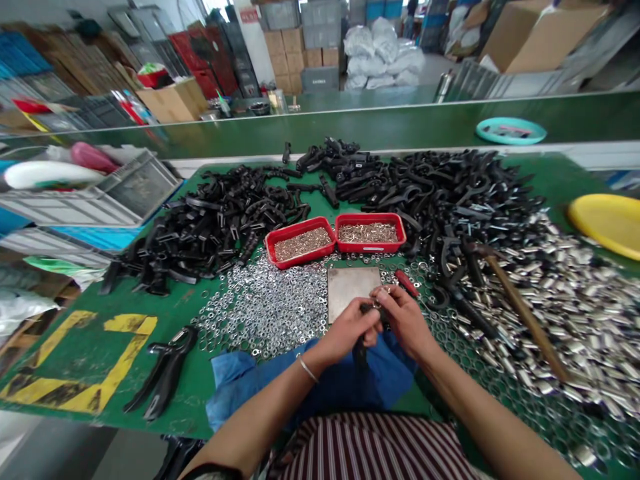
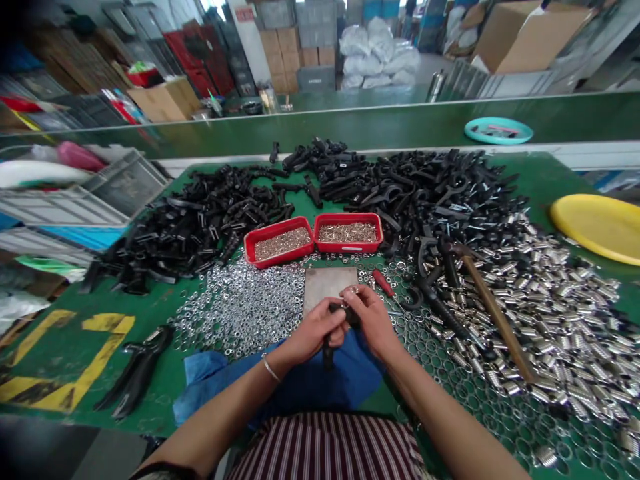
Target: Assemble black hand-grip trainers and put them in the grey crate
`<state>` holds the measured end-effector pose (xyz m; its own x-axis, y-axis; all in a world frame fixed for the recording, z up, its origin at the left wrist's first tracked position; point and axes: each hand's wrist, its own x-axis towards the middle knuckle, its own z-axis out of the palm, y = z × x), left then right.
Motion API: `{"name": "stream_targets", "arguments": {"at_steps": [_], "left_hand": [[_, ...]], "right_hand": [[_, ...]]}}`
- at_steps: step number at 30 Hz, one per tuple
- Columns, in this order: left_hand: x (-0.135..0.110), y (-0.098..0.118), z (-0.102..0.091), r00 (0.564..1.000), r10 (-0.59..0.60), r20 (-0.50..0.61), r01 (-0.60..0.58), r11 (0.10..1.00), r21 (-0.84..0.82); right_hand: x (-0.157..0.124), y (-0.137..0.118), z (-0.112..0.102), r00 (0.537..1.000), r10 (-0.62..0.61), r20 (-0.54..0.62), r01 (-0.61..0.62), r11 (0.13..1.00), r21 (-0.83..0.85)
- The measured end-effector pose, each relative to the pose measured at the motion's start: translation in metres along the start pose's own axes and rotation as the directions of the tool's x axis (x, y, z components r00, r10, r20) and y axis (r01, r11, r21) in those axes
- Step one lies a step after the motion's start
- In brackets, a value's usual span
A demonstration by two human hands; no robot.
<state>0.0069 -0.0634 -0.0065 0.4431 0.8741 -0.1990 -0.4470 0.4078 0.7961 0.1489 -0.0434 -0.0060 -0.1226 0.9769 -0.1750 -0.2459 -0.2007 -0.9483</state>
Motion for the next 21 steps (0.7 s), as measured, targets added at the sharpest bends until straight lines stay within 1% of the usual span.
{"name": "stream_targets", "arguments": {"at_steps": [2,4,5,6,7,8,9,10,11,12,13,14,15,17,19,21], "left_hand": [[-0.004,0.003,0.001,0.994,-0.057,0.096,0.050,0.996,0.077],[-0.008,0.007,0.002,0.984,-0.103,0.147,0.088,0.991,0.103],[-0.009,0.009,0.001,0.981,-0.121,0.152,0.105,0.989,0.108],[-0.010,0.011,0.000,0.983,-0.124,0.132,0.109,0.988,0.110],[-0.011,0.014,-0.001,0.991,-0.102,0.084,0.093,0.990,0.104],[-0.010,0.018,-0.003,0.999,-0.051,0.011,0.049,0.995,0.084],[-0.007,0.023,-0.005,0.997,0.025,-0.073,-0.021,0.998,0.053],[-0.004,0.029,-0.008,0.982,0.110,-0.156,-0.109,0.994,0.016],[0.001,0.036,-0.011,0.957,0.186,-0.223,-0.195,0.981,-0.021],[0.006,0.043,-0.013,0.933,0.242,-0.266,-0.264,0.963,-0.051],[0.013,0.051,-0.015,0.917,0.280,-0.283,-0.310,0.948,-0.067],[0.021,0.058,-0.016,0.912,0.302,-0.278,-0.333,0.940,-0.070],[0.029,0.063,-0.017,0.912,0.312,-0.265,-0.340,0.938,-0.066],[0.045,0.066,-0.015,0.926,0.300,-0.231,-0.319,0.947,-0.048],[0.059,0.061,-0.011,0.933,0.277,-0.230,-0.292,0.956,-0.032],[0.069,0.052,-0.008,0.930,0.265,-0.254,-0.282,0.959,-0.031]], "right_hand": [[0.002,-0.006,-0.002,0.992,0.062,0.109,-0.064,0.998,0.021],[0.008,-0.014,-0.006,0.968,0.072,0.239,-0.061,0.997,-0.053],[0.014,-0.019,-0.009,0.949,0.063,0.310,-0.027,0.993,-0.119],[0.022,-0.023,-0.013,0.927,0.051,0.371,0.028,0.978,-0.206],[0.032,-0.026,-0.018,0.916,0.033,0.400,0.108,0.940,-0.325],[0.044,-0.028,-0.023,0.919,-0.002,0.394,0.210,0.848,-0.487],[0.057,-0.030,-0.029,0.929,-0.054,0.365,0.300,0.689,-0.660],[0.071,-0.030,-0.034,0.937,-0.118,0.329,0.343,0.485,-0.804],[0.083,-0.030,-0.038,0.937,-0.173,0.302,0.342,0.286,-0.895],[0.095,-0.029,-0.042,0.935,-0.202,0.291,0.320,0.130,-0.938],[0.104,-0.028,-0.044,0.936,-0.204,0.287,0.301,0.037,-0.953],[0.110,-0.027,-0.044,0.939,-0.191,0.285,0.290,-0.003,-0.957],[0.115,-0.025,-0.044,0.944,-0.177,0.280,0.280,-0.021,-0.960],[0.119,-0.023,-0.040,0.949,-0.163,0.271,0.261,-0.082,-0.962],[0.121,-0.021,-0.035,0.952,-0.150,0.267,0.250,-0.124,-0.960],[0.123,-0.022,-0.031,0.954,-0.132,0.267,0.249,-0.142,-0.958]]}}
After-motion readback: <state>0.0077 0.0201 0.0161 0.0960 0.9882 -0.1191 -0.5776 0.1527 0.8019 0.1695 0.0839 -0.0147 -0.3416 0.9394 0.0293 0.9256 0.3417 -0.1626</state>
